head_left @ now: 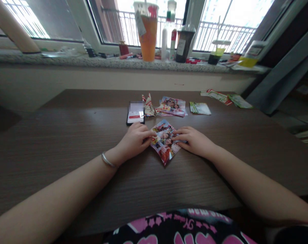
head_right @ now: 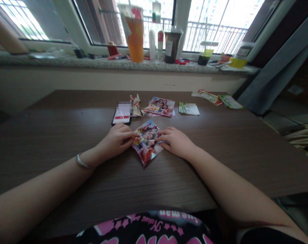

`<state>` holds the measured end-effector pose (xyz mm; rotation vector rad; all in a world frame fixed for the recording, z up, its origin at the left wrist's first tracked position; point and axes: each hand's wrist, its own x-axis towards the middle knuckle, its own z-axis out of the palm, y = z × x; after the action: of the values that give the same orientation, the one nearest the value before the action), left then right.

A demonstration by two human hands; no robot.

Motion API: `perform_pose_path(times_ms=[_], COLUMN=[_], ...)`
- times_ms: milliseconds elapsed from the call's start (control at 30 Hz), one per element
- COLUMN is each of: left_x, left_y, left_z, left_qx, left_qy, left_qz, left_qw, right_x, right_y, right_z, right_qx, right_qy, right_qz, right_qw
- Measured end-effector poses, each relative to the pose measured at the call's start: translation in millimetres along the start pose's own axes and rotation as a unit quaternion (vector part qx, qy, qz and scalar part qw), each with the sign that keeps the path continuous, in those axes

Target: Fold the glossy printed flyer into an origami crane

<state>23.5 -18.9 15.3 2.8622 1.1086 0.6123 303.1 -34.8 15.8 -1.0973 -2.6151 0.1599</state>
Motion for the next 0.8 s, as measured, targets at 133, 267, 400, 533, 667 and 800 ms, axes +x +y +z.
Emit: perform_pose_path(times_ms=[133, 267, 400, 533, 667, 800], left_x=[-2.8, -3.6, -2.7, -2.5, -3.9, -5.5], left_y=[3.7, 11.2, 14.1, 11.1, 3.5, -7.0], left_z=[2.8, 1.0, -7.3, -18.4, -27.1, -29.9], left_qx=[0.042, 0.078, 0.107, 0.122, 0.116, 0.107], left_qy=[-0.033, -0.056, -0.082, -0.113, -0.138, -0.148], left_qz=[0.052, 0.084, 0.076, 0.070, 0.067, 0.074], left_qw=[0.997, 0.992, 0.988, 0.984, 0.981, 0.980], right_x=[-2.5, -3.0, -3.9, -5.3, -6.7, -8.3], right_y=[0.7, 1.5, 2.3, 3.4, 6.2, 8.9], right_z=[-4.3, -9.1, -13.8, -17.4, -19.2, -20.8], right_qx=[0.013, -0.011, -0.023, -0.026, -0.016, -0.008], right_qy=[-0.020, -0.038, -0.049, -0.058, -0.065, -0.074], right_qz=[-0.020, -0.022, -0.029, -0.035, -0.044, -0.049], right_qw=[1.000, 0.999, 0.998, 0.997, 0.997, 0.996])
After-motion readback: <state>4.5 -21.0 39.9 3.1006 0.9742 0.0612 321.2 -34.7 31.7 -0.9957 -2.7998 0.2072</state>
